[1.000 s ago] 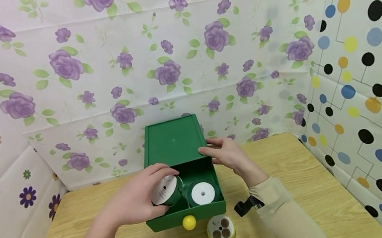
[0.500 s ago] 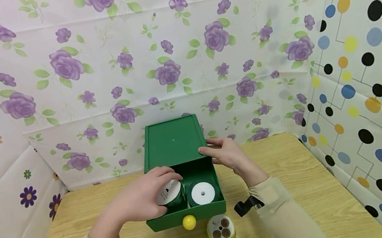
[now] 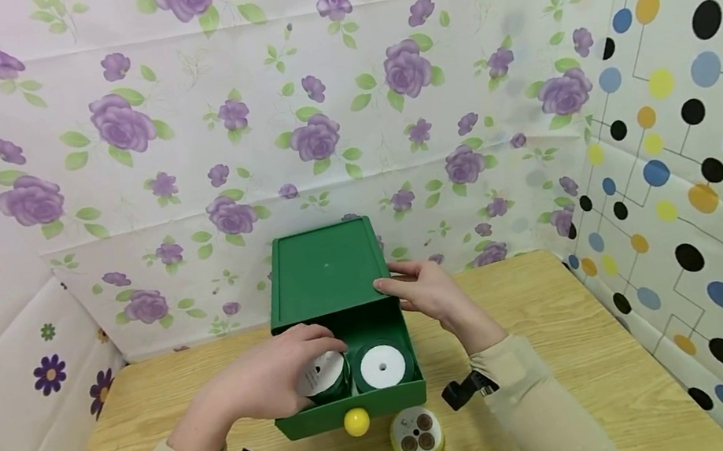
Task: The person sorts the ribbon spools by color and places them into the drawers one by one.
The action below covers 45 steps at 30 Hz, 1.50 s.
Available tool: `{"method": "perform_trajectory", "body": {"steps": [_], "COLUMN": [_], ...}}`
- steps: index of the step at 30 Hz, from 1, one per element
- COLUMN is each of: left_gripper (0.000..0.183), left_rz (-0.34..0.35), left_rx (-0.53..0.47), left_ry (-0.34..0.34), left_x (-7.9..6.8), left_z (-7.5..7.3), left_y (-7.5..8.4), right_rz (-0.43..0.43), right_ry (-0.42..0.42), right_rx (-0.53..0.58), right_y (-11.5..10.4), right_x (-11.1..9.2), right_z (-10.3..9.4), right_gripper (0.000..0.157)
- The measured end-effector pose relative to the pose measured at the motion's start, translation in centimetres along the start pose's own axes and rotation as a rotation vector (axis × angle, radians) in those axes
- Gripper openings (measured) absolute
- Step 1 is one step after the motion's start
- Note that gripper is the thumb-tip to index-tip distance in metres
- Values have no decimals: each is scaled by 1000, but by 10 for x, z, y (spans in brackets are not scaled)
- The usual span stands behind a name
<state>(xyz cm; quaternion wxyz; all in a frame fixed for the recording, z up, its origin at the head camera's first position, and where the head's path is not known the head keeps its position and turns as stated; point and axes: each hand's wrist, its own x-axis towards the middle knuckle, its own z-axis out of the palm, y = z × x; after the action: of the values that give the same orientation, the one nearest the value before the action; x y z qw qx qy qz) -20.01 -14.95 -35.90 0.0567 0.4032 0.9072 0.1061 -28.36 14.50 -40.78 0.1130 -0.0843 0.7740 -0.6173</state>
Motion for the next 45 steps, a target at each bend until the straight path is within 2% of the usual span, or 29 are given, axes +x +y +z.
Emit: {"method": "perform_trajectory", "body": {"steps": [16, 24, 38, 45], "left_gripper": [72, 71, 74, 73], "left_rz": [-29, -6, 33, 38], "left_rx": [10, 23, -9, -14], "left_ry": [-105, -95, -153, -158], "left_x": [3, 4, 1, 1], "left_z": [2, 3, -2, -3], "left_y": [2, 3, -2, -3], "right_rz": [10, 23, 15, 29], "right_ry": [7, 6, 9, 6], "right_rx": [-8, -4, 3, 18], "right_y": [0, 0, 1, 1], "right_x": [-2, -3, 0, -2], "right_z": [-1, 0, 0, 1], "right_gripper": [76, 76, 78, 77]}}
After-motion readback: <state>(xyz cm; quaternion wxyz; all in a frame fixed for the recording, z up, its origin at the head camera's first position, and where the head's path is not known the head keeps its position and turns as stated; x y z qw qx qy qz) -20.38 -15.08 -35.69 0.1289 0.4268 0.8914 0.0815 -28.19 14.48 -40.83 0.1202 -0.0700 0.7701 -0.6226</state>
